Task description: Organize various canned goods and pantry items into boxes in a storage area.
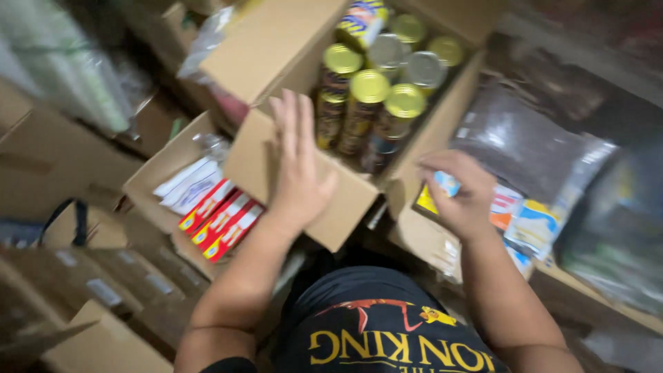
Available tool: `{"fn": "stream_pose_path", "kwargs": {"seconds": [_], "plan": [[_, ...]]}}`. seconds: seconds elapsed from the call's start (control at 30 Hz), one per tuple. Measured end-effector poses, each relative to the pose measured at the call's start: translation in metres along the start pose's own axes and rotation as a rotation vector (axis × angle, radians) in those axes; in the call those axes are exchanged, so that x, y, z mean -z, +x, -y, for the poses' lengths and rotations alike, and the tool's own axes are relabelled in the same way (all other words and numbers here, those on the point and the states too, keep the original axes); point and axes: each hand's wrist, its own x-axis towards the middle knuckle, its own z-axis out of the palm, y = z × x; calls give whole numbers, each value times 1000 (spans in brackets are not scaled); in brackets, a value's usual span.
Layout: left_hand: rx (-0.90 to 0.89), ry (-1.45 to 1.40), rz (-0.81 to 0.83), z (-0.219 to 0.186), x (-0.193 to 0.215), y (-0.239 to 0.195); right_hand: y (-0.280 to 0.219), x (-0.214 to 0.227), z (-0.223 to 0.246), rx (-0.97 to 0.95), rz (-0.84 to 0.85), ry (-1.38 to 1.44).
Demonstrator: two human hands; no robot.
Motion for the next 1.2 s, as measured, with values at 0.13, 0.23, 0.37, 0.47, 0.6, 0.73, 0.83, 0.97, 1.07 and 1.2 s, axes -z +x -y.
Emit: {"fn": "stream_pose_path", "kwargs": {"seconds": [0.13,0.23,0.37,0.47,0.6,0.73,0.83,0.97,1.07,1.2], "plan": [[-122,-262,73,-58,-63,-3,-43,69,-49,-191,-140,-132],[-130,-476,177,-84,-126,-7,-80,108,-101,-377,-217,-161],[240,-1032,428,-88,-244,-21,-132,141,-183,-590,-247,-215],[586,-1342,517,-85,-321,-33,-162,153,-222,-635,-166,-407],[1061,-1642,548,-64,-416,-47,-163,152,-220,-501,-56,-596],[1165,-1727,507,-72,-448,-35,-147,151,-195,-426,-62,-648],[1230,-1719,457,-78,-462,-24,-145,153,-203,-374,-95,-654],[1319,-1669,435,-86,-472,-17,-145,155,-216,-274,-86,-663],[1379,-1637,412,-87,-479,-12,-146,156,-220,-250,-82,-617],[1541,-1570,349,-101,-472,5,-151,158,-218,-272,-113,-483]]}}
